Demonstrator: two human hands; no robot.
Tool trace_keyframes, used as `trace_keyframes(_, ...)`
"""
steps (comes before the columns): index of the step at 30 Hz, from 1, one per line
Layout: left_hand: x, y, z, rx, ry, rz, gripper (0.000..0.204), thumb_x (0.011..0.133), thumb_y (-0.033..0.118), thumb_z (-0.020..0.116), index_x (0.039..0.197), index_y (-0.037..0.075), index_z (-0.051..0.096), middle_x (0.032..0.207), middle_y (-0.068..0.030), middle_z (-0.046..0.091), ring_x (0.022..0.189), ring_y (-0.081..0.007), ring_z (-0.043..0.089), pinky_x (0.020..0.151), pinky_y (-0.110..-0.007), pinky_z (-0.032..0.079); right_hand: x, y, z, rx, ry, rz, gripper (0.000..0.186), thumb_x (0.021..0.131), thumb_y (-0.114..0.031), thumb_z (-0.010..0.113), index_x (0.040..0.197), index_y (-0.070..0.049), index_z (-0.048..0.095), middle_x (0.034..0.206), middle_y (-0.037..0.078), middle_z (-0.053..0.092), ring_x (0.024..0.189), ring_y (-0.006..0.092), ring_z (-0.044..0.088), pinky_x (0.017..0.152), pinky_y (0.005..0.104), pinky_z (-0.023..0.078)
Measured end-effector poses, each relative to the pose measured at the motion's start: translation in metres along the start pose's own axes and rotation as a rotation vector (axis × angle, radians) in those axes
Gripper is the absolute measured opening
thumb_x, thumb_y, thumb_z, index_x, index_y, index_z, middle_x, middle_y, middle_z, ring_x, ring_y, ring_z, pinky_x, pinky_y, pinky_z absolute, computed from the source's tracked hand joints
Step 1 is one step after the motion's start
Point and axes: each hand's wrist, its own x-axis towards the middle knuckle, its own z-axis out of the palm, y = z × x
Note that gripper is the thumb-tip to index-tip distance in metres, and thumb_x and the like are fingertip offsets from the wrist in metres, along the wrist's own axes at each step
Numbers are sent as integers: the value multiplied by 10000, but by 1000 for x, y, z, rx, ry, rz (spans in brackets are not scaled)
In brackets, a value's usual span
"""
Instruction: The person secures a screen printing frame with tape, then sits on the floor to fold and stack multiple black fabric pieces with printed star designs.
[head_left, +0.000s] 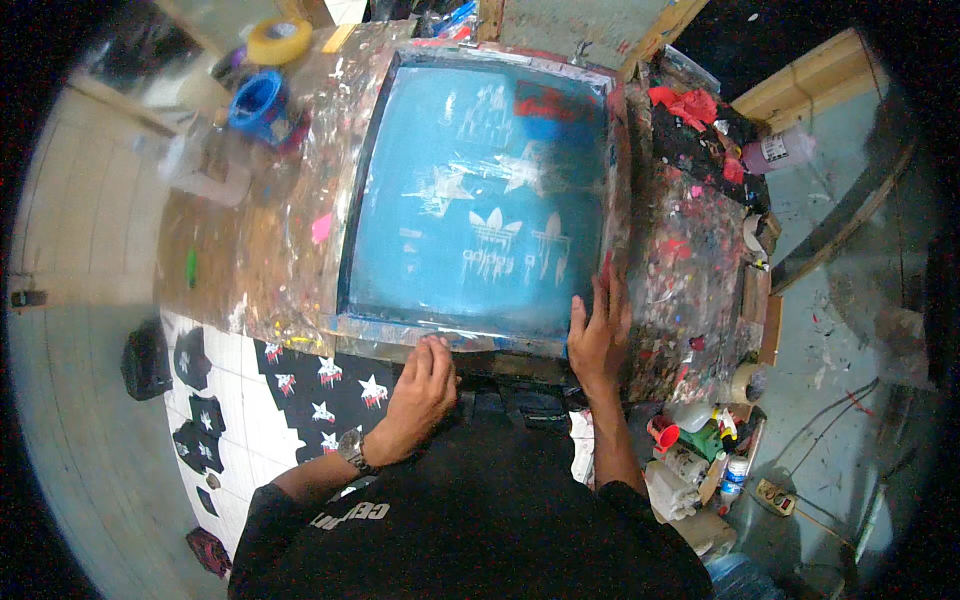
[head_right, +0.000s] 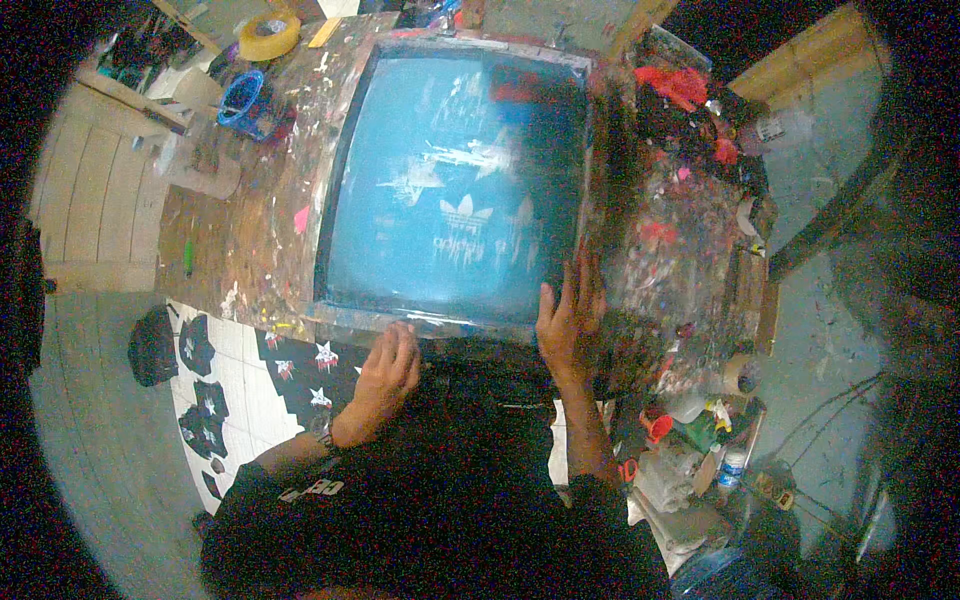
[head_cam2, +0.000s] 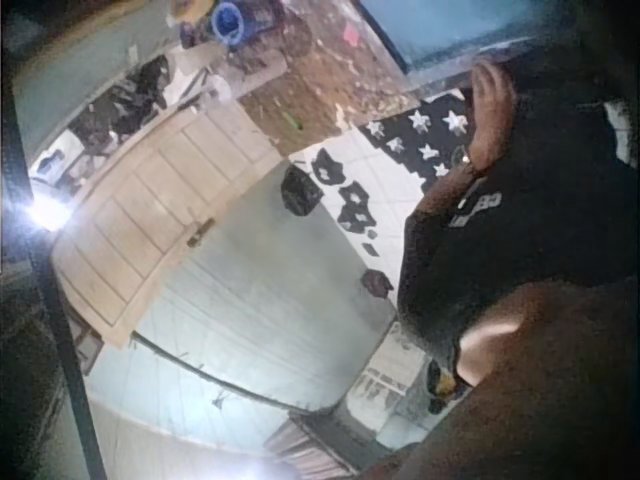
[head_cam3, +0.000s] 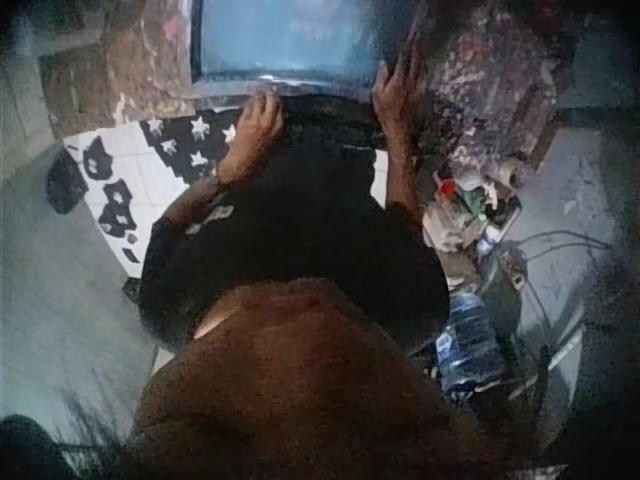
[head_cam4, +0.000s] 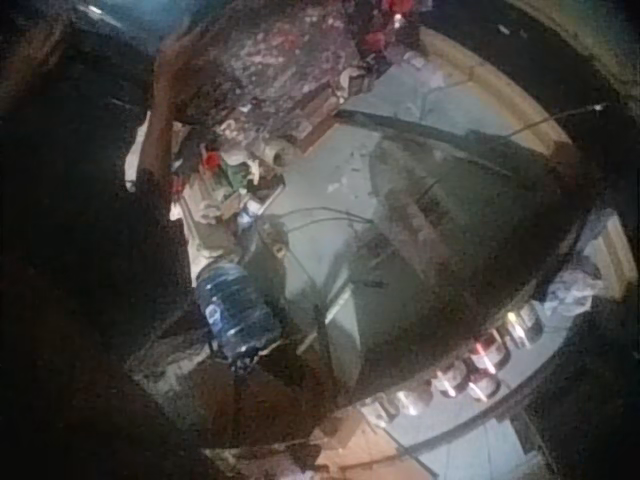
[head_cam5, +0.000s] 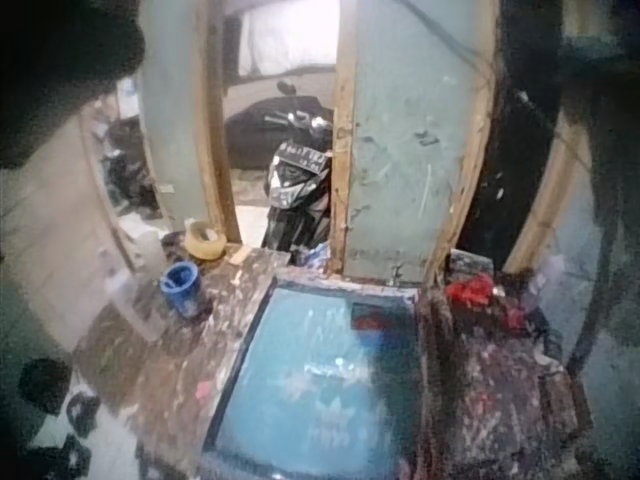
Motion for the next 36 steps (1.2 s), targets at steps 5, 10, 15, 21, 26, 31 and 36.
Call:
trace_keyframes(5,14,-15,-41,-174,-88,446,512,834,215,606,1317,52,566,1516,-202,403,1341,-413,449,1037,-472,468,-2,0,-2,24,-8,83,379,934,-191,645,1268,-20,595,1508,163,446,1357,400,434,1113,498,355)
trace_keyframes(10,40,-23,-42,-627,118,223,404,826,162,754,1205,68,647,1222,-151,666,1035,-350,663,900,-427,525,-2,24,-15,266,93,177,304,910,-194,688,1173,-51,633,1367,148,575,1289,363,517,1075,471,399)
trace_keyframes(15,57,-43,-32,-516,263,-120,427,879,72,708,1292,44,604,1299,-212,603,1165,-390,598,954,-454,504,34,140,-51,201,495,306,191,941,-139,635,1092,-22,644,1080,166,681,1024,340,642,918,422,489)
trace_keyframes(21,102,-31,-35,-552,315,-108,443,872,43,711,1296,30,588,1297,-226,588,1141,-404,609,939,-446,521,134,299,-133,-122,541,409,380,950,-297,626,1133,36,614,1142,262,628,1063,427,614,903,497,486)
trace_keyframes(26,121,-18,-44,-566,333,-127,435,879,53,708,1299,58,595,1331,-215,567,1102,-393,630,891,-429,546,196,312,-131,-493,388,608,607,933,-444,627,1292,40,552,1256,283,570,1137,459,573,928,540,475)
trace_keyframes(31,126,-12,-23,-657,342,-218,399,877,69,706,1268,82,630,1351,-205,557,1067,-385,644,884,-422,545,283,338,-95,-254,347,235,537,905,-329,676,1309,3,553,1358,292,509,1203,466,543,1013,515,445)
trace_keyframes(36,158,-15,-47,-692,279,-164,373,881,66,687,1251,52,632,1343,-204,560,1093,-379,633,904,-425,534,337,355,-39,-61,88,82,468,876,-177,682,1297,-16,559,1480,315,391,1277,483,490,1075,492,423)
